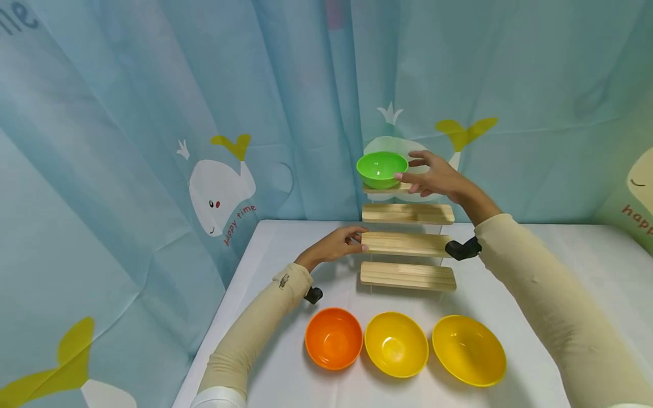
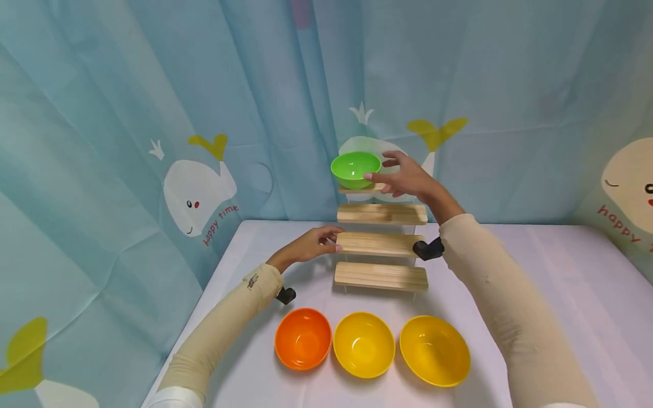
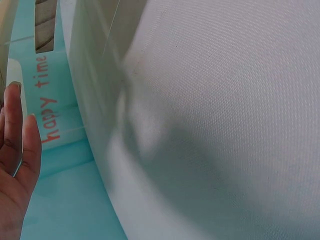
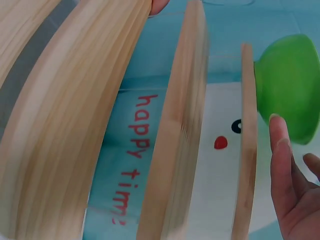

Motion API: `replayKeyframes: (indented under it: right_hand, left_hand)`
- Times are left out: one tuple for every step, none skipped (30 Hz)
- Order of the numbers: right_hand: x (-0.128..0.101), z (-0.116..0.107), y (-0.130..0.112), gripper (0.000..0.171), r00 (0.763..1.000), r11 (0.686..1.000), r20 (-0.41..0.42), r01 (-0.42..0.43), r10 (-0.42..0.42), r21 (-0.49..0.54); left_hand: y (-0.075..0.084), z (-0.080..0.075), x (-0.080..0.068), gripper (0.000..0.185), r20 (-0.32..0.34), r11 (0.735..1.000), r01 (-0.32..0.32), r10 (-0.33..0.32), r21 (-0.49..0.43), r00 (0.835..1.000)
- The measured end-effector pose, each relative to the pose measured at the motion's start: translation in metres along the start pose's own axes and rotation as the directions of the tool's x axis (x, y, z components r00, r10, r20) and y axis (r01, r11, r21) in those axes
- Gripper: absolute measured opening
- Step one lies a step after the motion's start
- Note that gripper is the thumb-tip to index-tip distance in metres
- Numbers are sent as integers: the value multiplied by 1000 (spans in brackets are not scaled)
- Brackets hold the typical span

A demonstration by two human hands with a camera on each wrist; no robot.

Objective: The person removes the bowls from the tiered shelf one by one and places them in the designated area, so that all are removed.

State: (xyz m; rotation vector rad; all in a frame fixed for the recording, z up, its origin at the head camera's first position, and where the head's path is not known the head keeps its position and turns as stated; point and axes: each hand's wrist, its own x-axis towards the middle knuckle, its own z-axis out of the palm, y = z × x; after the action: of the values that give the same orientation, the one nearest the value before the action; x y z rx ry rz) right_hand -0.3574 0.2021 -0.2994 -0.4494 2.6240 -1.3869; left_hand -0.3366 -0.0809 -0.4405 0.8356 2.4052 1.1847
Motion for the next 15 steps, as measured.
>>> replayKeyframes:
  right_hand:
    - [2, 1, -1, 94, 1000, 1000, -4, -4, 4, 4]
    - [5, 2, -1, 96, 1000, 1000, -10, -10, 10, 5]
    - [7, 4, -1, 97, 1000, 1000, -16, -13, 14, 8]
    - [8, 5, -2, 99, 1000, 1000, -21, -17, 17, 10]
    - [10, 7, -2, 100, 1000, 1000, -24, -19, 19, 9]
    - [11, 8, -3, 101, 999, 1000, -26, -20, 20, 11]
    - [12, 10, -3, 101, 999, 1000, -26, -20, 20, 14]
    - [13, 11, -4, 102, 999, 1000, -25, -20, 20, 15]
    - [13, 12, -5, 103, 1000, 1000, -24, -19, 20, 16]
    - [14, 13, -6, 104, 1000, 1000, -21, -20, 20, 15]
    - [14, 14, -6, 105, 1000, 1000, -18, -22, 22, 16]
    - [16, 15, -7, 106, 1000, 1000, -14, -21, 21, 16]
    - [16, 15, -8, 107, 1000, 1000, -12, -22, 22, 17]
    - [17, 16, -8, 108, 1000, 1000, -10, -23, 23, 16]
    - [18, 16, -9, 109, 1000, 1000, -10, -23, 24, 13]
  left_hand:
    - [5, 0, -2, 54, 2, 1000, 1, -1, -1, 1000]
    - [5, 0, -2, 54, 3, 1000, -3, 3, -1, 1000]
    - [5, 0, -2, 54, 3, 1000, -6, 6, -3, 1000]
    - [6, 0, -3, 53, 4, 1000, -8, 8, -6, 1000]
    - [6, 0, -2, 53, 5, 1000, -8, 8, -8, 1000]
    - [6, 1, -3, 53, 6, 1000, -6, 6, -8, 1000]
    - [6, 1, -3, 53, 6, 1000, -3, 3, -7, 1000]
    - [1, 1, 0, 54, 4, 1000, -6, 6, -6, 1000]
    - [0, 1, 0, 54, 3, 1000, -5, 5, -6, 1000]
    - [0, 2, 1, 54, 3, 1000, -6, 6, -5, 1000]
    - [-1, 2, 1, 54, 2, 1000, -7, 7, -6, 1000]
    - [-1, 2, 2, 54, 2, 1000, -10, 10, -5, 1000]
    - [-2, 2, 2, 54, 1, 1000, -12, 12, -5, 1000]
    - [-2, 2, 3, 54, 0, 1000, -14, 14, -4, 1000]
    - [-2, 1, 3, 54, 0, 1000, -16, 16, -6, 1000]
